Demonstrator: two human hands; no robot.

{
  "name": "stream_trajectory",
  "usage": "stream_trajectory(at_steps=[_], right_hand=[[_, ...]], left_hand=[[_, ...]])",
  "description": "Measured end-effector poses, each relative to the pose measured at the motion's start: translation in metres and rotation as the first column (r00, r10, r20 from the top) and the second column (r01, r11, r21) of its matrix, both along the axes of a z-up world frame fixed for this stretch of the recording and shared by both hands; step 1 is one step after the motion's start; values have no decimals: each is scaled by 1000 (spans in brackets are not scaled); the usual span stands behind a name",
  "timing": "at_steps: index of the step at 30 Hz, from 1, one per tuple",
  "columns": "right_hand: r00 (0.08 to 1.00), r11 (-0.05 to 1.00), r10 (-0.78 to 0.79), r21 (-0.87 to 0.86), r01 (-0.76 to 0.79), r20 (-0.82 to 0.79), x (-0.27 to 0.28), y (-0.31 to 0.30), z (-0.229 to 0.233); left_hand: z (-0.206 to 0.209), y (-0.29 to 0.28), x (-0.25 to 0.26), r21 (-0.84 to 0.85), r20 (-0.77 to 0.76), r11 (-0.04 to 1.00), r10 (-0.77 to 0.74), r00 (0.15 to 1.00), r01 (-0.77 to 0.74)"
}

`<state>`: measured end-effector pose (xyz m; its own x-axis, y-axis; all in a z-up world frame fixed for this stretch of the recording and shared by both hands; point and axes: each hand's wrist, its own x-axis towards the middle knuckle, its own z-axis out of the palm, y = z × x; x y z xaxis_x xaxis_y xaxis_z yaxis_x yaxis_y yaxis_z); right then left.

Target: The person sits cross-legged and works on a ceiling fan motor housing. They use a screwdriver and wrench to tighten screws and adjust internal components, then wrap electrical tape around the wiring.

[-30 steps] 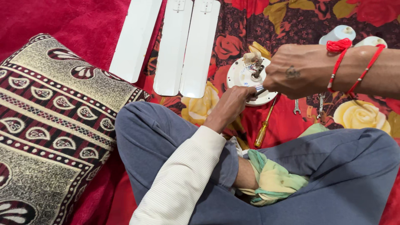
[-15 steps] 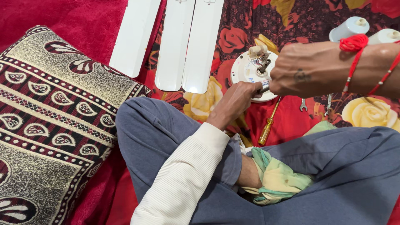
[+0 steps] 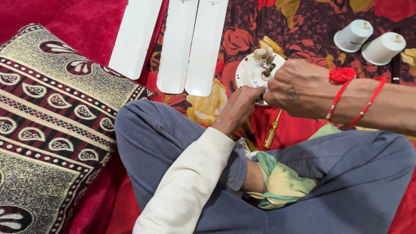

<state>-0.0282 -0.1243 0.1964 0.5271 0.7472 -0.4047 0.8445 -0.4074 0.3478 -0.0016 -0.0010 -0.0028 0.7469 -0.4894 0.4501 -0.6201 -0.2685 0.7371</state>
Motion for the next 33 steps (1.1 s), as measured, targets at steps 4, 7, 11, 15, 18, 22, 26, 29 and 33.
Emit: stream_trajectory(at_steps=[4,7,11,15,18,22,26,29,33], right_hand=[[957,956,-271,149,254,102,-19,10,-7],[876,887,-460,105,449,142,-23,10,-1],[880,884,-464,-17,468,100,-18,6,14],[958,959,-275,-44,278,77,-14,3,8],[999,994,-41,-107,39,-10,-12,2,-6],[967,947,213,-213,-239,-136,-2,0,-22],[952,940,285,-165,-300,-106,4,-6,-25],[953,950,285,-98,-295,-103,1,-6,-24],[985,997,81,0,-82,-152,-4,-2,-15]], left_hand=[[-4,-2,2,49,49,998,29,998,-31],[-7,-3,2,59,30,998,29,999,-31],[-8,-4,2,35,79,998,44,996,-47],[-10,-3,6,34,87,999,18,996,-21],[-10,-2,4,8,118,1000,15,993,-16],[-1,-1,1,20,109,999,38,993,-41],[10,7,-5,13,89,999,28,996,-29],[14,10,-10,-59,115,998,10,993,-3],[11,-1,-8,9,67,997,73,995,-74]])
